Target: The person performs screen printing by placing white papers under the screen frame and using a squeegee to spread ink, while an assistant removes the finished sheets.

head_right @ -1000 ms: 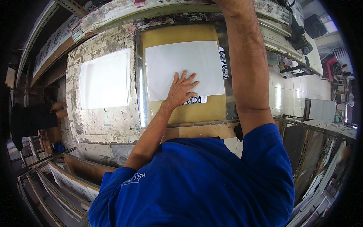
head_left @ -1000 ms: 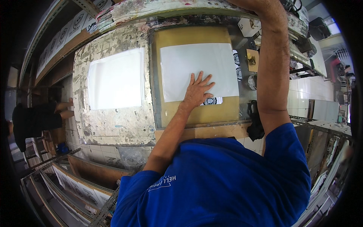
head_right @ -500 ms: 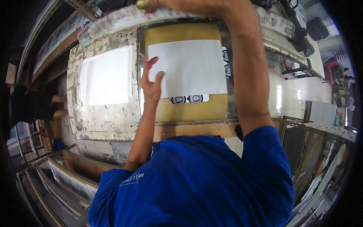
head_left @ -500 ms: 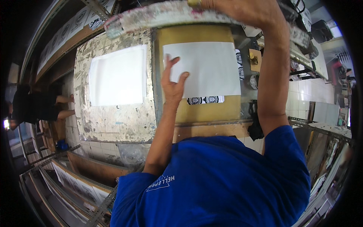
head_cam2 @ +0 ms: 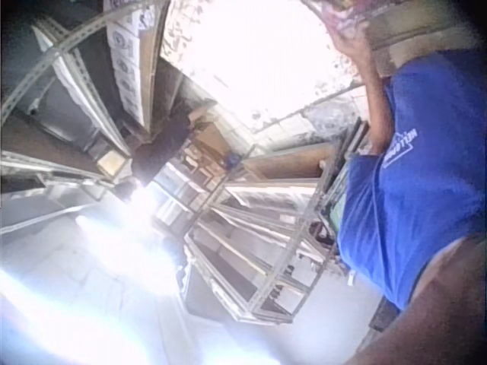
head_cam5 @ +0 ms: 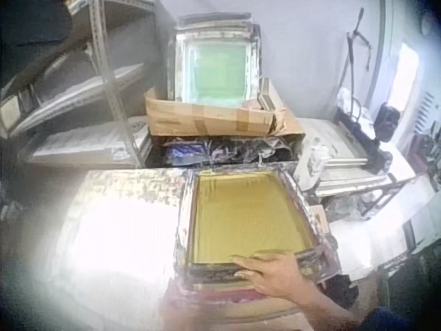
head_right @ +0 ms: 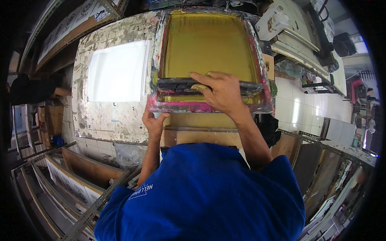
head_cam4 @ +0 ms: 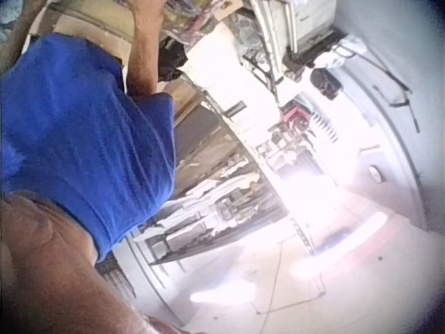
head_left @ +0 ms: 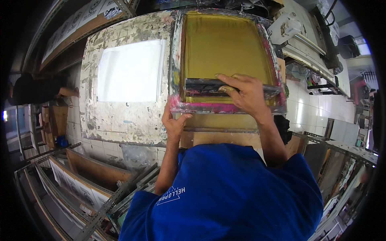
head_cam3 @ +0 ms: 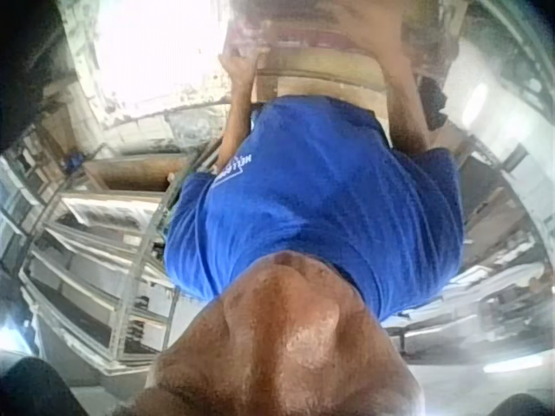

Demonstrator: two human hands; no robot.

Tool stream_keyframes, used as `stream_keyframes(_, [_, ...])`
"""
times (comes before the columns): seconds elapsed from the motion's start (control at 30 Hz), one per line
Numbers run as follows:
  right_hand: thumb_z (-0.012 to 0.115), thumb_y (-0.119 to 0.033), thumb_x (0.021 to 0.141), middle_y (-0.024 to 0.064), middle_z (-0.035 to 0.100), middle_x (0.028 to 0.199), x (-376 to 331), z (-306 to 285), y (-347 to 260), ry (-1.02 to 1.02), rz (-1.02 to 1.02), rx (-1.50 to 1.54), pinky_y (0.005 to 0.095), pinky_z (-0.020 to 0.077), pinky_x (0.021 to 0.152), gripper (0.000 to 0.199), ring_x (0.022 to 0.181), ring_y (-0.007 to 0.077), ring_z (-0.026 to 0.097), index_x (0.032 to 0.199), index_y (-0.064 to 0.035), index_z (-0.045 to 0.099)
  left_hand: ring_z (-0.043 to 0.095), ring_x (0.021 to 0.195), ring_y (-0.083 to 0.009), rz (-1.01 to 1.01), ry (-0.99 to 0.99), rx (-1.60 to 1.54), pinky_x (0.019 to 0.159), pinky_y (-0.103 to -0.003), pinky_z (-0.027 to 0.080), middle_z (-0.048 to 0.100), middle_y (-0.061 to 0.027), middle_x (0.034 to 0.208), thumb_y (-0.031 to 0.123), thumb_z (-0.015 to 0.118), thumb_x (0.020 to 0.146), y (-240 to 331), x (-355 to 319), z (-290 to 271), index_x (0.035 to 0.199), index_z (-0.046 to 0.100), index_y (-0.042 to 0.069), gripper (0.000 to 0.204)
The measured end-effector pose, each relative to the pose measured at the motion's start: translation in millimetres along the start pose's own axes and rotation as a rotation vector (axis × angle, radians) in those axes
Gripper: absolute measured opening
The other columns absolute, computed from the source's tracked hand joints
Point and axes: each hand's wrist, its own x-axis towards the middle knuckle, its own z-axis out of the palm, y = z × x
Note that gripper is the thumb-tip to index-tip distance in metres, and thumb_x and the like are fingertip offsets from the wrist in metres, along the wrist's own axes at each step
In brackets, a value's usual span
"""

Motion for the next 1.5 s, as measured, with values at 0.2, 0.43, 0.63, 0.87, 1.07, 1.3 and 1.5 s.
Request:
stream_keyframes(0.2, [0.079, -0.021, 0.08, 0.0082, 0.067, 0.087, -32.6, 66.1, 47.4, -0.258, 0.134, -0.036, 0.0461, 0.0452, 0.081, 0.051, 0.085, 0.0303, 0.066, 0.131, -0.0206, 0.07, 0.046, 0.134, -0.0392, 0.264, 0.039, 0.538, 0.114, -0.049, 0.037, 0.051, -0.0204, 0.149, 0.028, 0.095, 0.062, -40.7, -10.4, -3.0, 0.137, 0.059, -0.002, 0.089])
stream_keyframes(0.43, [0.077, -0.009, 0.067, 0.0082, 0.056, 0.1, -31.6, 96.9, 68.0, -0.193, 0.101, -0.288, 0.0448, 0.0309, 0.089, 0.075, 0.102, 0.0269, 0.051, 0.14, -0.0214, 0.062, 0.04, 0.137, -0.0435, 0.28, 0.018, 0.743, 0.113, -0.053, 0.035, 0.043, -0.0229, 0.154, 0.025, 0.092, 0.063, -30.7, -11.7, -4.0, 0.131, 0.061, -0.003, 0.08])
stream_keyframes(0.63, [0.077, -0.011, 0.066, 0.0078, 0.057, 0.101, 44.7, 101.9, 135.7, -0.067, 0.053, -0.371, 0.0477, 0.0315, 0.093, 0.075, 0.105, 0.0273, 0.051, 0.139, -0.0231, 0.062, 0.036, 0.138, -0.0448, 0.255, 0.007, 0.739, 0.114, -0.055, 0.032, 0.037, -0.024, 0.158, 0.028, 0.092, 0.066, -30.6, -13.8, -5.8, 0.136, 0.06, 0.002, 0.081])
stream_keyframes(0.87, [0.08, -0.017, 0.07, 0.0096, 0.061, 0.106, 132.0, 99.4, 194.1, -0.013, 0.016, -0.457, 0.0489, 0.0336, 0.095, 0.074, 0.109, 0.0295, 0.053, 0.141, -0.025, 0.061, 0.034, 0.141, -0.0439, 0.251, 0.0, 0.708, 0.115, -0.054, 0.031, 0.036, -0.0233, 0.16, 0.037, 0.09, 0.069, -31.2, -12.9, -6.8, 0.142, 0.057, 0.006, 0.085])
stream_keyframes(1.07, [0.077, -0.019, 0.083, 0.0176, 0.07, 0.118, 183.0, 77.8, 227.1, -0.046, -0.04, -0.387, 0.0497, 0.043, 0.091, 0.056, 0.112, 0.0363, 0.062, 0.137, -0.026, 0.066, 0.036, 0.14, -0.0428, 0.273, 0.019, 0.681, 0.114, -0.055, 0.031, 0.039, -0.0228, 0.158, 0.045, 0.086, 0.074, -34.7, -15.8, -7.3, 0.144, 0.055, 0.005, 0.086])
stream_keyframes(1.3, [0.072, -0.016, 0.087, 0.0138, 0.072, 0.089, 143.5, 82.4, 202.1, 0.037, -0.114, -0.339, 0.0487, 0.0518, 0.072, 0.046, 0.083, 0.0346, 0.068, 0.132, -0.0262, 0.069, 0.043, 0.13, -0.0378, 0.131, 0.016, 0.617, 0.112, -0.048, 0.035, 0.051, -0.0207, 0.138, 0.04, 0.088, 0.074, -37.1, -23.0, -7.9, 0.142, 0.056, 0.002, 0.084])
stream_keyframes(1.5, [0.068, -0.012, 0.086, 0.0149, 0.063, 0.082, 56.7, 75.3, 131.3, -0.045, -0.064, -0.367, 0.0503, 0.0508, 0.07, 0.051, 0.076, 0.038, 0.064, 0.135, -0.0257, 0.066, 0.048, 0.12, -0.0367, 0.145, 0.061, 0.518, 0.107, -0.047, 0.037, 0.056, -0.0201, 0.126, 0.041, 0.089, 0.072, -44.7, -23.0, -3.5, 0.142, 0.057, -0.002, 0.088])
